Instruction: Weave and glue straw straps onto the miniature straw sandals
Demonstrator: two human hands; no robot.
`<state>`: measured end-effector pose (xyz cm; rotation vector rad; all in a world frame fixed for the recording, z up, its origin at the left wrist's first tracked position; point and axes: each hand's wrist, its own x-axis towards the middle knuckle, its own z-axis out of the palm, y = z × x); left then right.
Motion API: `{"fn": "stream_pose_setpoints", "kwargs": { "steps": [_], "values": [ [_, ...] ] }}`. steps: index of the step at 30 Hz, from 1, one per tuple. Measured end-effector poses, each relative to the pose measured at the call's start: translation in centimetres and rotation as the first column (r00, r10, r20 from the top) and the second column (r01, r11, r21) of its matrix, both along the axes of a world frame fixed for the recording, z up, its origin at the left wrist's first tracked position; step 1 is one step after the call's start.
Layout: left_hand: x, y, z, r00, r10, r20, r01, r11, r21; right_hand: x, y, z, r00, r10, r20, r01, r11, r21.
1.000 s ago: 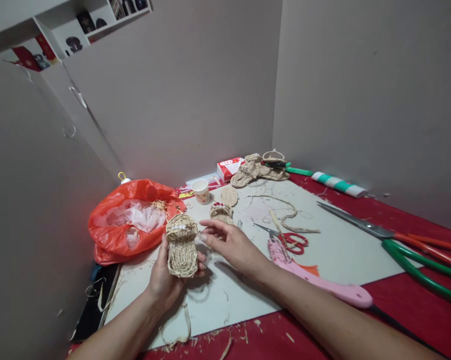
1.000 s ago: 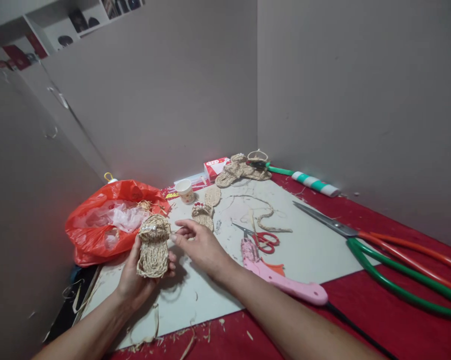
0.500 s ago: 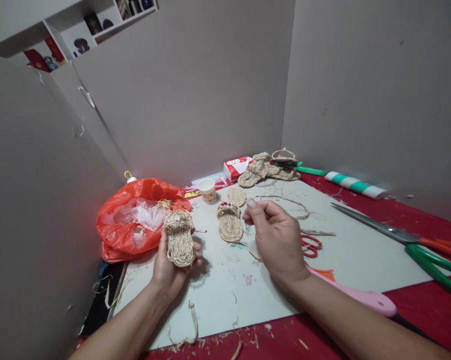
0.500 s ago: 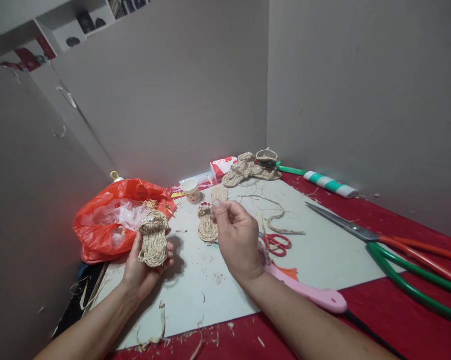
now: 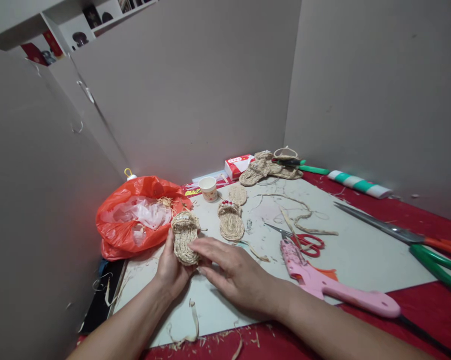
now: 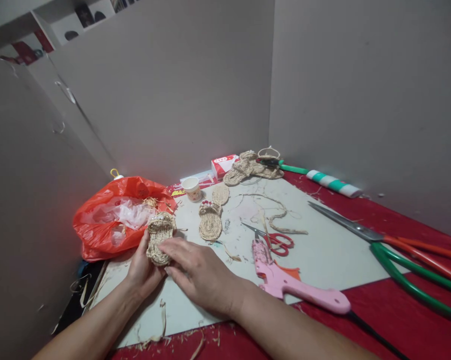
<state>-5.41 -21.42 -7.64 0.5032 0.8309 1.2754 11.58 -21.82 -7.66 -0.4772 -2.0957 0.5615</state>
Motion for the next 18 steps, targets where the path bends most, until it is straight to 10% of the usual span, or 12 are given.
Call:
{"fn": "stream_pose_setpoints", "kwargs": {
  "steps": [12,18],
  "values": [
    [0.9,-0.94,-0.15,0.98,-0.086,-0.177,0.102,0.991,0.082,-0.18,-0.53,0.33,1.0,-0.018,0.01,0.019,0.99,-0.141],
    [0.96,-0.78,-0.29,0.985,0.032,-0.168,-0.015,0.995,0.102,0.08,0.35,0.26,0.971,-0.237,-0.034,0.229,0.961,-0.158]
  ]
}}
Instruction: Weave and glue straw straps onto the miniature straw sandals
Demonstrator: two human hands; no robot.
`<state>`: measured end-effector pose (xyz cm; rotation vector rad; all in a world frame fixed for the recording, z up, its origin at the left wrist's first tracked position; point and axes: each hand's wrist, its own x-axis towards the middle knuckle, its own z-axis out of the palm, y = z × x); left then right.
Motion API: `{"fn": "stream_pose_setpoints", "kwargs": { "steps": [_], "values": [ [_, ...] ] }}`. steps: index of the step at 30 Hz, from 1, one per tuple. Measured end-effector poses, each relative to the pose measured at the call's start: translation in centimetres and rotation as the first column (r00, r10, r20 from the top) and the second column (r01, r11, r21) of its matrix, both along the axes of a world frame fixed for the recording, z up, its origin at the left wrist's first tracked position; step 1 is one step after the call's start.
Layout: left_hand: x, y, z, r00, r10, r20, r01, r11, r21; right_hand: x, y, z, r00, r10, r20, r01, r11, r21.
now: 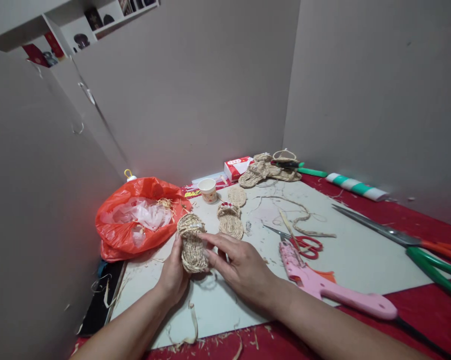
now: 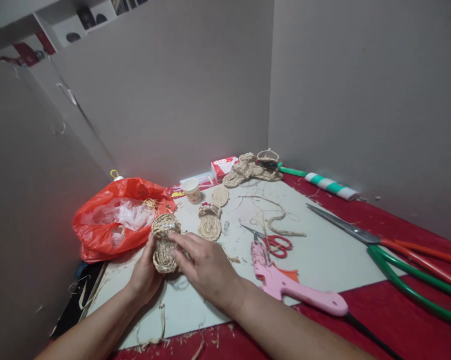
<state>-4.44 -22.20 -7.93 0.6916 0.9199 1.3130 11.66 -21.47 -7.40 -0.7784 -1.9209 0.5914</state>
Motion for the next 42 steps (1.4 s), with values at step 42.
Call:
{"fn": "stream_pose_setpoints", "kwargs": {
  "steps": [42],
  "values": [
    [-1.1,0.2,0.6,0.957,-0.215,0.195,0.239,0.965,-0.11,-0.6,0.9,-0.9,0.984,-0.01,-0.179,-0.091,0.832,-0.548]
  ]
}}
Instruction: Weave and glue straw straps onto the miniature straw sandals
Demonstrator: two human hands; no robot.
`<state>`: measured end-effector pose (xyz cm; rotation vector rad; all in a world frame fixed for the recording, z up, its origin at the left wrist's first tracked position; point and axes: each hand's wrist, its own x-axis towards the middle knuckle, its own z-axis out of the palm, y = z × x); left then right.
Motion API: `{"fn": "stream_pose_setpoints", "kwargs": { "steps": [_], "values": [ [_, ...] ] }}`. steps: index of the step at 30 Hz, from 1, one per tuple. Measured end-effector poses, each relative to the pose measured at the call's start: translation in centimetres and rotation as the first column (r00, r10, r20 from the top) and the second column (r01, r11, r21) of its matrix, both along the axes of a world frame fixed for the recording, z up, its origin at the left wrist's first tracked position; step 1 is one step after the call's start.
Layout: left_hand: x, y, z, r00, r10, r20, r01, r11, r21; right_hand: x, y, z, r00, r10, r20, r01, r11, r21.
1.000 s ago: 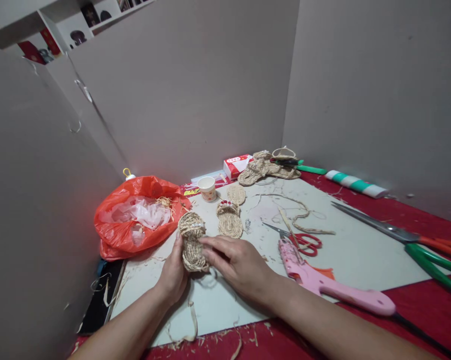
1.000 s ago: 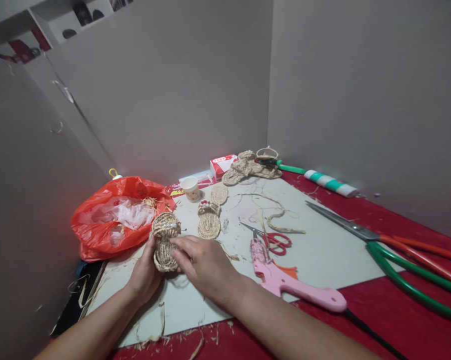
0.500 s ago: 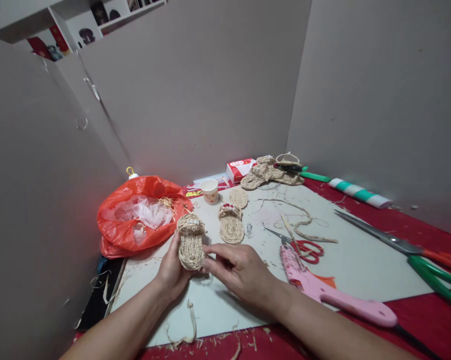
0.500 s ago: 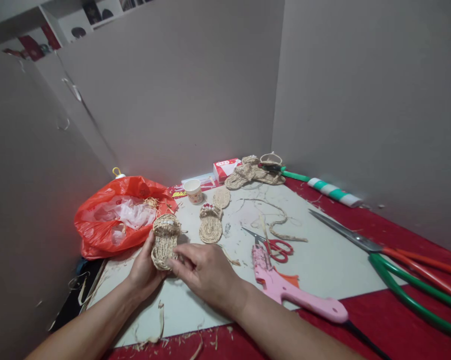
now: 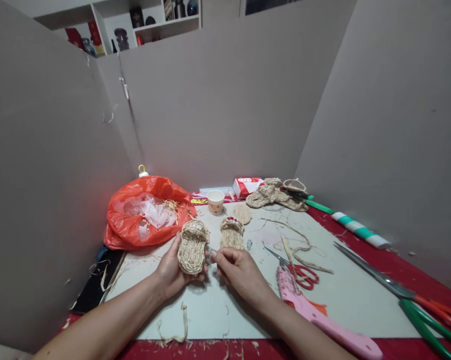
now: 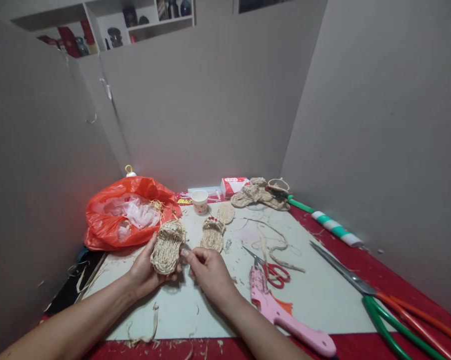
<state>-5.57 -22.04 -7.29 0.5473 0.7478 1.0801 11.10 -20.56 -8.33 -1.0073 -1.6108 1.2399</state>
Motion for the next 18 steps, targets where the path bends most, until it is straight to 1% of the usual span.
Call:
{"fn": "stream_pose_setpoints", "kwargs": {
  "steps": [6,11,15,18],
  "values": [
    [0.3,-0.5,0.0,0.998,-0.022,-0.057,0.026,0.998,0.062,-0.3,-0.4,0.2,0.993,0.104,-0.054,-0.109,0.988,-0.111],
    [0.7,-0.9,-0.1,0.997,-0.028,-0.073,0.034,0.995,0.089,-0.6,-0.7,0.3,0.99,0.091,-0.11,-0.109,0.978,-0.177],
    [1.0,-1.1,-0.3,0.993,-0.034,-0.109,0.046,0.993,0.112,-0.8,-0.9,0.2,0.979,0.119,-0.164,-0.152,0.966,-0.211],
    [1.1,-1.1,-0.4,0.992,-0.034,-0.12,0.046,0.994,0.097,-0.9,-0.7,-0.2,0.973,0.132,-0.188,-0.177,0.953,-0.246]
  ]
}}
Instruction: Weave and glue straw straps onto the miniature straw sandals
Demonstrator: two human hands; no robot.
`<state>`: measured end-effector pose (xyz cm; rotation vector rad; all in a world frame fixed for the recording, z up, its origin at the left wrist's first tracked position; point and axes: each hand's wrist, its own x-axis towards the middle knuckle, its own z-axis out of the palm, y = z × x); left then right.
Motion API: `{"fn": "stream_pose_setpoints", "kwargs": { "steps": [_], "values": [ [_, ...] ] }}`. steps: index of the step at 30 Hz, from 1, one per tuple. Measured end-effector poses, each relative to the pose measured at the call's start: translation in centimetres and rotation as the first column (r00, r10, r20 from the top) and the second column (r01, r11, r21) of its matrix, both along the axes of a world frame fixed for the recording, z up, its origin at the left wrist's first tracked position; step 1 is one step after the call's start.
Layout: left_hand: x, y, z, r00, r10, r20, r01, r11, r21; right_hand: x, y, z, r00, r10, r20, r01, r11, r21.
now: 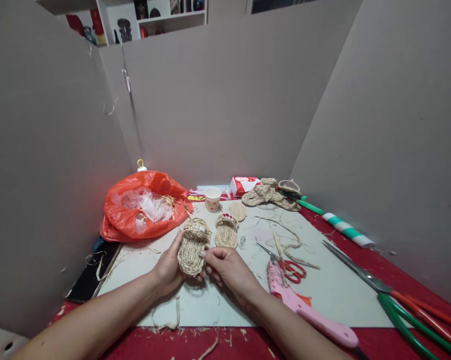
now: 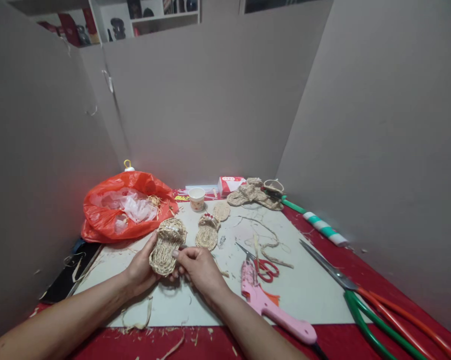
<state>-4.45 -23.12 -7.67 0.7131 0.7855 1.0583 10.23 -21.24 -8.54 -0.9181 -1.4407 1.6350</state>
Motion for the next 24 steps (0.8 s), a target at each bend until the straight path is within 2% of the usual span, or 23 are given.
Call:
{"fn": "stream_pose_setpoints", "kwargs": {
  "steps": [9,13,14,16,18,19,20,22,24],
  "values": [
    [-0.2,0.0,-0.7,0.997,-0.068,0.022,0.069,0.997,-0.025,0.0,0.1,-0.6,0.999,0.037,-0.035,-0.039,0.998,-0.055],
    [-0.6,0.6,-1.0,0.995,-0.095,-0.016,0.095,0.995,0.002,0.1,0.4,-0.9,0.996,-0.084,-0.04,0.081,0.995,-0.059],
    [-0.8,0.7,-0.9,0.997,-0.045,-0.068,0.047,0.999,0.027,0.2,0.5,-1.1,0.991,-0.132,-0.037,0.13,0.99,-0.058],
    [-1.1,0.9,-0.7,0.967,0.161,-0.198,-0.138,0.983,0.122,0.4,0.8,-1.3,0.974,-0.225,-0.03,0.223,0.973,-0.052],
    [-1.3,0.6,-0.2,0.86,0.403,-0.312,-0.318,0.903,0.289,0.5,1.0,-1.4,0.956,-0.292,-0.027,0.291,0.956,-0.042],
    [-1.4,0.3,0.0,0.787,0.501,-0.36,-0.355,0.845,0.399,0.6,1.1,-1.4,0.949,-0.315,-0.027,0.314,0.949,-0.037],
    [-1.3,-0.1,0.3,0.711,0.577,-0.402,-0.335,0.78,0.529,0.6,1.0,-1.4,0.943,-0.331,-0.029,0.33,0.943,-0.032],
    [-1.1,-0.9,0.6,0.551,0.69,-0.47,-0.134,0.629,0.766,0.5,0.9,-1.4,0.939,-0.342,-0.033,0.341,0.94,-0.029],
    [-0.7,-1.6,0.7,0.416,0.768,-0.487,0.112,0.488,0.866,0.4,0.6,-1.3,0.941,-0.336,-0.038,0.335,0.942,-0.03]
  ]
}}
